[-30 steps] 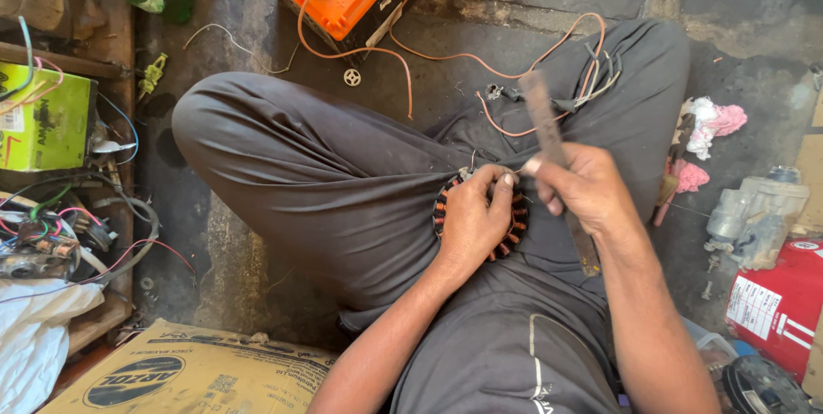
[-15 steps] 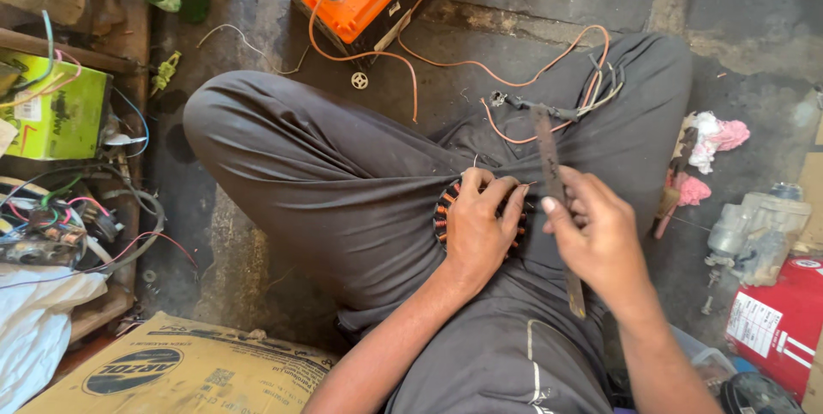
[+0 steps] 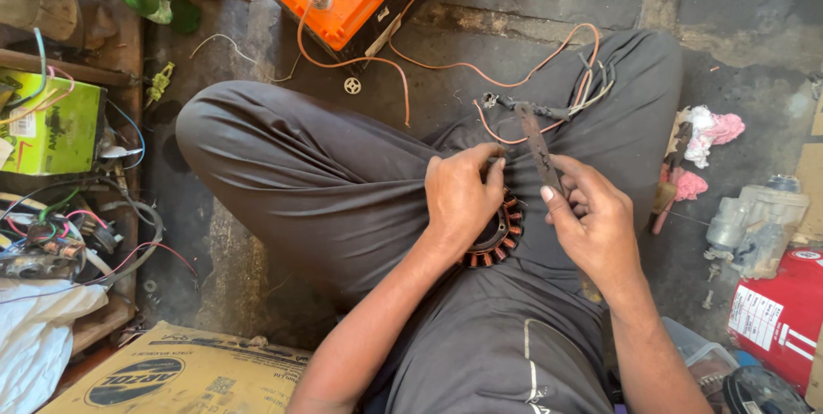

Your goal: The person sits on the workshop floor with a motorcycle stator coil on their lap. They scrape and clean the copper wire ends on the coil windings, use a flat metal file/strip to work the coil, and use pliers to handle and trim wire ends.

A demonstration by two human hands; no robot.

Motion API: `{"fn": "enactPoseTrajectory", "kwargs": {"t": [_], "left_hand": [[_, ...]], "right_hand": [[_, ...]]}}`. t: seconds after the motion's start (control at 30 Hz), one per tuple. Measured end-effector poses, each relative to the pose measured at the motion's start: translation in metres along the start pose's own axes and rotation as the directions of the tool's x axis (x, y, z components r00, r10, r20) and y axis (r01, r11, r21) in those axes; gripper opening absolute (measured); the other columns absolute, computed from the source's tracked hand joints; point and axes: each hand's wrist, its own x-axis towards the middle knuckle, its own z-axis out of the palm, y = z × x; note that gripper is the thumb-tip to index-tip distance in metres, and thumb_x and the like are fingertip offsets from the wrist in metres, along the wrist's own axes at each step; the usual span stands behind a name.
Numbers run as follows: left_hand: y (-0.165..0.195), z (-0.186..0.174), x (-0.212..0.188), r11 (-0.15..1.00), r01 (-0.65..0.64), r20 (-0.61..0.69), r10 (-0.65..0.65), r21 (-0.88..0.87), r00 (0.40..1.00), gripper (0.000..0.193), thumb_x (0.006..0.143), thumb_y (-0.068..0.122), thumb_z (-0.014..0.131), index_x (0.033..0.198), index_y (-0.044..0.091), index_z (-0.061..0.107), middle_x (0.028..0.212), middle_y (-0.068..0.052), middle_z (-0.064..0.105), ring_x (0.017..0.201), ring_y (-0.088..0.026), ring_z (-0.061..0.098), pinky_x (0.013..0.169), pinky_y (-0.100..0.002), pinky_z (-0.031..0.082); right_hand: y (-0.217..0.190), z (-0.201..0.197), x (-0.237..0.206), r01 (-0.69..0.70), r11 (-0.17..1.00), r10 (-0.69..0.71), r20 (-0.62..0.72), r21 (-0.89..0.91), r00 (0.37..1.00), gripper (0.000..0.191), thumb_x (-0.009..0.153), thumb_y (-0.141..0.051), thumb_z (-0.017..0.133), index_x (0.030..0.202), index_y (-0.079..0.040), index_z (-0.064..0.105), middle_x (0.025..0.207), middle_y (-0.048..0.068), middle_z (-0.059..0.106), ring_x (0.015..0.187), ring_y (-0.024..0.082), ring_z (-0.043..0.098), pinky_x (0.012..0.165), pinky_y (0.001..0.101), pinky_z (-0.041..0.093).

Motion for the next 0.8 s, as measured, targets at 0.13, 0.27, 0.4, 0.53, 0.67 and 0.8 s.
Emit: {"fn": "enactPoseTrajectory", "kwargs": {"t": [0.13,0.27,0.4,0.53,0.67,0.8], "left_hand": [[0.027,-0.019,-0.01,0.988,-0.075,-0.091,0.087,0.135,0.992,0.039,0.083,0.017,0.073,0.12,0.007,0.065,0.086,-0.015,0.073,0.079,-0.034,0.068,0.073,-0.044,0.041],[0.042,-0.024,-0.046,0.984,-0.16,-0.2,0.172,0.079,0.965,0.042,0.088,0.015,0.071,0.126,0.004,0.059,0.093,-0.016,0.071,0.078,-0.034,0.068,0.071,-0.042,0.049],[0.014,0.001,-0.04,0.756,0.419,0.334,-0.277,-0.503,0.901,0.032,0.098,0.016,0.061,0.128,0.003,0.058,0.077,-0.004,0.069,0.057,-0.013,0.066,0.05,-0.03,0.053],[-0.001,0.032,-0.045,0.528,0.485,0.355,-0.332,-0.697,0.874,0.029,0.103,0.014,0.054,0.128,-0.002,0.052,0.073,-0.003,0.062,0.051,-0.009,0.056,0.046,-0.026,0.046],[0.001,0.038,-0.056,0.63,0.352,0.213,-0.288,-0.692,0.934,0.037,0.104,0.012,0.056,0.137,-0.001,0.044,0.07,-0.003,0.06,0.052,-0.008,0.054,0.048,-0.025,0.045],[0.001,0.031,-0.055,0.59,0.349,0.209,-0.294,-0.728,0.933,0.048,0.101,0.012,0.056,0.144,0.003,0.04,0.069,-0.002,0.059,0.053,-0.007,0.055,0.048,-0.024,0.047]], "right_hand": [[-0.004,-0.001,0.001,0.078,0.995,-0.078,0.003,-0.06,0.997,0.034,0.094,0.0,0.068,0.128,0.0,0.066,0.082,0.003,0.056,0.063,0.005,0.058,0.052,0.024,0.047],[-0.01,-0.004,0.002,0.172,0.952,-0.172,0.019,-0.253,0.985,0.03,0.094,-0.003,0.072,0.124,-0.003,0.07,0.079,0.008,0.057,0.059,0.016,0.05,0.054,0.0324,0.043],[-0.015,-0.003,0.007,0.358,0.895,-0.354,0.066,-0.266,0.933,0.032,0.095,-0.005,0.07,0.127,-0.004,0.068,0.085,0.012,0.061,0.064,0.023,0.056,0.06,0.0358,0.047],[-0.015,-0.001,0.014,0.431,0.796,-0.413,0.141,-0.424,0.9,0.034,0.093,-0.006,0.071,0.128,-0.009,0.071,0.078,0.012,0.056,0.066,0.03,0.057,0.062,0.0422,0.048],[-0.011,0.0,0.018,0.457,0.731,-0.44,0.161,-0.507,0.883,0.036,0.093,-0.009,0.071,0.129,-0.011,0.07,0.08,0.009,0.057,0.074,0.03,0.06,0.065,0.0435,0.049],[-0.008,-0.001,0.019,0.471,0.713,-0.437,0.195,-0.519,0.878,0.038,0.091,-0.009,0.072,0.129,-0.011,0.07,0.079,0.009,0.056,0.074,0.028,0.06,0.066,0.0432,0.049]]}}
